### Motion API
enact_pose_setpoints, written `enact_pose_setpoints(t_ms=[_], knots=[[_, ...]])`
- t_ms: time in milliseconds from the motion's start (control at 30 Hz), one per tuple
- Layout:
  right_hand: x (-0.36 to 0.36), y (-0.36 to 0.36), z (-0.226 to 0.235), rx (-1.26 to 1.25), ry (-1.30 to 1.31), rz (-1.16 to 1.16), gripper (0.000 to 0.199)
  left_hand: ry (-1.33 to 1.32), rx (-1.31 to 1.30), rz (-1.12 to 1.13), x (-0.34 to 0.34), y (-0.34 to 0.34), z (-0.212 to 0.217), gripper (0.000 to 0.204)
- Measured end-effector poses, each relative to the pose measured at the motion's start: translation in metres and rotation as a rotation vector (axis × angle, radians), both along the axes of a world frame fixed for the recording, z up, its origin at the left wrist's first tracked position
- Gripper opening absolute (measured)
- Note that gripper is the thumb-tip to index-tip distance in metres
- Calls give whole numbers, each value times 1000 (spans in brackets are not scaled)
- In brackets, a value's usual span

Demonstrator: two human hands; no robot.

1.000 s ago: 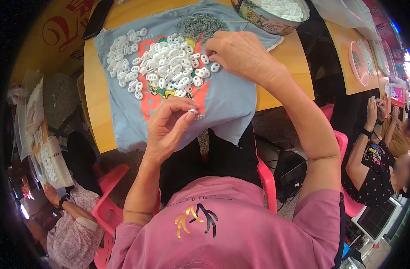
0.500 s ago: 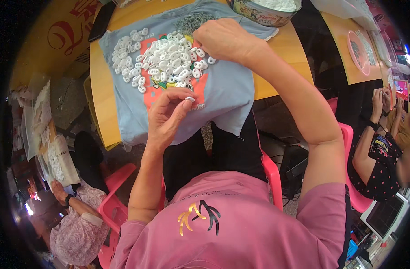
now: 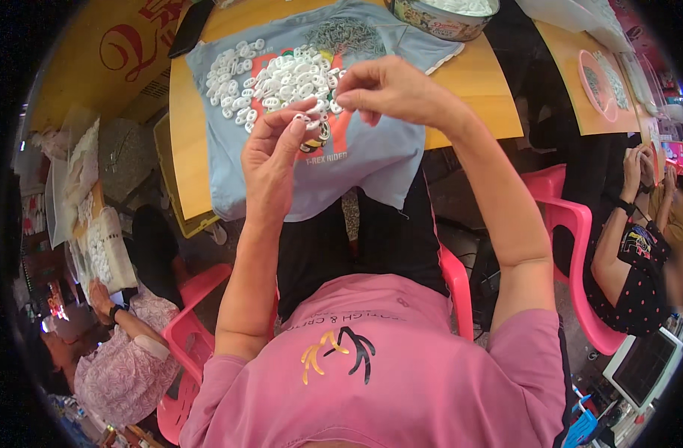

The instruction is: Assembling small plastic cord locks by inserting metal springs into the plastic housings manually.

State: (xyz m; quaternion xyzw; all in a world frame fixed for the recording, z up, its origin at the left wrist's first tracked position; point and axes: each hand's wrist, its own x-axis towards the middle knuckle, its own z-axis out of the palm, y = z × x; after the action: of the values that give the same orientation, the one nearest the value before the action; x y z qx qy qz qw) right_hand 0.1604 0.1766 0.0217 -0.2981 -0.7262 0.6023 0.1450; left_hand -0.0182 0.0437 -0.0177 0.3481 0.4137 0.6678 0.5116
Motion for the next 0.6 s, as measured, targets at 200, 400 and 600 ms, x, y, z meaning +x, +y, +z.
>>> enact_pose_setpoints(t_ms=[200, 400, 600], knots=[[0, -27, 0, -168, 53, 36, 27, 200, 164, -65, 9, -9, 1, 13], [-6, -49, -5, -253, 153, -160, 25, 117, 127, 42, 19, -15, 6, 14], [-23, -71, -20, -181, 374, -419, 24, -64, 117, 126, 30, -13, 6, 16]])
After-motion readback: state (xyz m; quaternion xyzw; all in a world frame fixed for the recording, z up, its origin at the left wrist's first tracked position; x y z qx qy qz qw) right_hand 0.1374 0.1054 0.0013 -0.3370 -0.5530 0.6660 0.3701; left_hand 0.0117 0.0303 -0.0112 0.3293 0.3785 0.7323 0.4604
